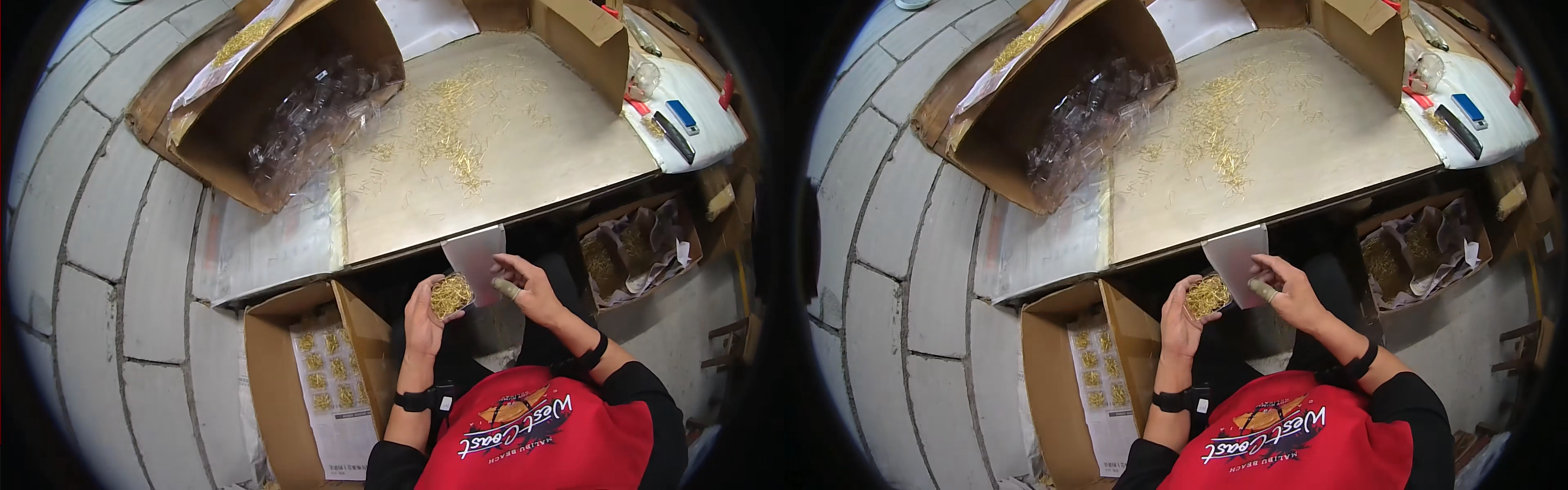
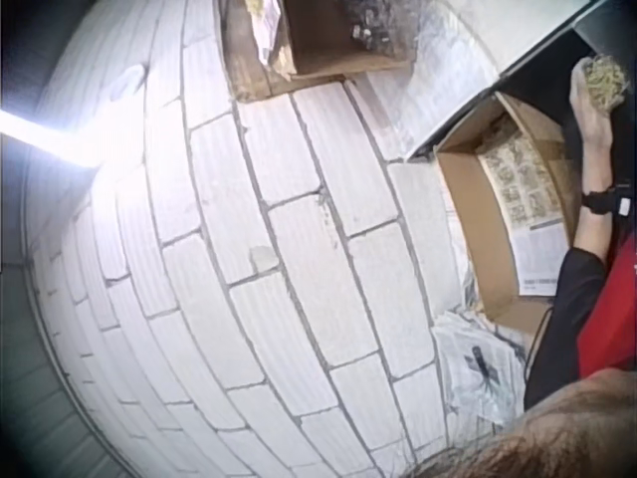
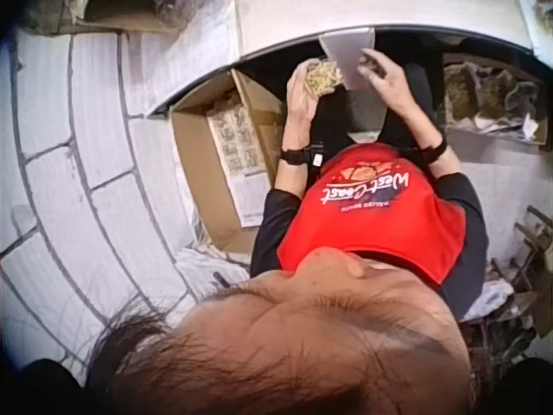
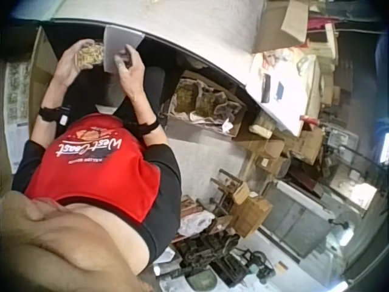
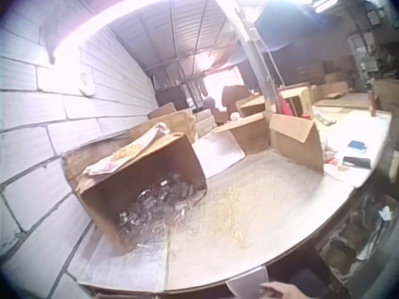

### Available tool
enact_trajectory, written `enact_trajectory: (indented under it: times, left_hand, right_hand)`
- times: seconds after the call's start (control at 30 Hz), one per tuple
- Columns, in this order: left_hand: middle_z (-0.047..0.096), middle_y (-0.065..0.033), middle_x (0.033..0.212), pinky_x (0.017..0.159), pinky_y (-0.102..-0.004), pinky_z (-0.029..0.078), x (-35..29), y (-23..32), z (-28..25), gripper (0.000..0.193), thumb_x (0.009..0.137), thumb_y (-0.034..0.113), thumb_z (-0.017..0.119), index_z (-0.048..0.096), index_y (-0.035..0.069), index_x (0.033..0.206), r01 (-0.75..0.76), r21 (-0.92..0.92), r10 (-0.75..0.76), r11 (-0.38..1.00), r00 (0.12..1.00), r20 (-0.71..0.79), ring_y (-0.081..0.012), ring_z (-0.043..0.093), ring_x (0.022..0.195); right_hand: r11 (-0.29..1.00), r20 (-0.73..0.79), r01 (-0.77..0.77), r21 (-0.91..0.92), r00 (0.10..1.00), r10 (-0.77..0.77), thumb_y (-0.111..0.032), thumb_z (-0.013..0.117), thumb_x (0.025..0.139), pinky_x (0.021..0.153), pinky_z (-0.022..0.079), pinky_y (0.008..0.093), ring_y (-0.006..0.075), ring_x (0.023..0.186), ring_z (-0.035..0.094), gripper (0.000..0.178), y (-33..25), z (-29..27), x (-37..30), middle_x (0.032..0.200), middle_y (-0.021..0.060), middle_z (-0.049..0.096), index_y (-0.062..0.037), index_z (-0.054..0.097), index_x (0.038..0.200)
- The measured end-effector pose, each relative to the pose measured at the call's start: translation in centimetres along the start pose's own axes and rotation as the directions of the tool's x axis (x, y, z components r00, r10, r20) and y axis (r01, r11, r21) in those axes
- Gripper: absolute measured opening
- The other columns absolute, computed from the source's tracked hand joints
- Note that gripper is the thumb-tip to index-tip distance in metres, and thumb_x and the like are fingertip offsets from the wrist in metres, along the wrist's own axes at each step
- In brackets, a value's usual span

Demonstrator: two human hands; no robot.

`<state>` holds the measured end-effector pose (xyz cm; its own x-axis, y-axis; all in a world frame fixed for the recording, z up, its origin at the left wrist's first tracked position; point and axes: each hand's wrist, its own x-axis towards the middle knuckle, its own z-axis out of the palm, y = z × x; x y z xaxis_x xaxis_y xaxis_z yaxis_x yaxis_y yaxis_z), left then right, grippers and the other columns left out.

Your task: The person operates a packaging machine to seal green items into plastic blisters and places them into a cardboard box. They then manually fill small plastic containers with yellow granular material from a table, seal them, and arrange them in a second box.

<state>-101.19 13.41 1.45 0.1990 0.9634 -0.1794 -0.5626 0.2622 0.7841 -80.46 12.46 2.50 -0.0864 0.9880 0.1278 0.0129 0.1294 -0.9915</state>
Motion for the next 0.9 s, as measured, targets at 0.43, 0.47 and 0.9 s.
enact_trajectory:
  times: [0.43,0.47,0.9]
  left_hand:
    - [0.059,-0.0135,0.103,0.067,-0.0322,0.056,0.9,-2.2,2.2,0.040,0.098,0.034,0.031,0.049,0.000,0.111,0.029,0.028,-0.028,0.999,0.999,-0.028,-0.0197,0.062,0.089]
    - [0.059,-0.0135,0.103,0.067,-0.0317,0.056,1.1,-2.3,2.5,0.041,0.099,0.034,0.030,0.050,0.000,0.110,0.017,0.051,-0.015,0.999,0.999,-0.040,-0.0197,0.062,0.088]
    - [0.053,-0.0178,0.118,0.079,-0.0436,0.053,0.7,4.4,2.7,0.044,0.089,0.026,0.044,0.041,0.001,0.125,0.165,-0.135,-0.129,0.977,0.961,0.244,-0.0300,0.058,0.103]
  right_hand:
    - [0.930,0.049,-0.025,-0.368,0.998,0.047,-0.017,0.079,0.065,0.060,0.045,0.0231,0.0109,0.063,0.053,0.080,-1.3,1.1,0.0,0.083,0.0057,0.054,-0.0019,0.038,0.132]
    - [0.913,0.030,-0.024,-0.407,0.999,0.040,-0.018,0.079,0.065,0.060,0.045,0.0238,0.0116,0.063,0.053,0.081,-1.2,1.1,0.1,0.082,0.0059,0.054,-0.0021,0.038,0.132]
    - [0.975,-0.069,0.116,-0.188,0.989,-0.131,-0.004,0.063,0.080,0.069,0.046,0.0261,0.0139,0.075,0.053,0.048,-1.8,-0.1,1.0,0.096,0.0085,0.056,-0.0022,0.046,0.125]
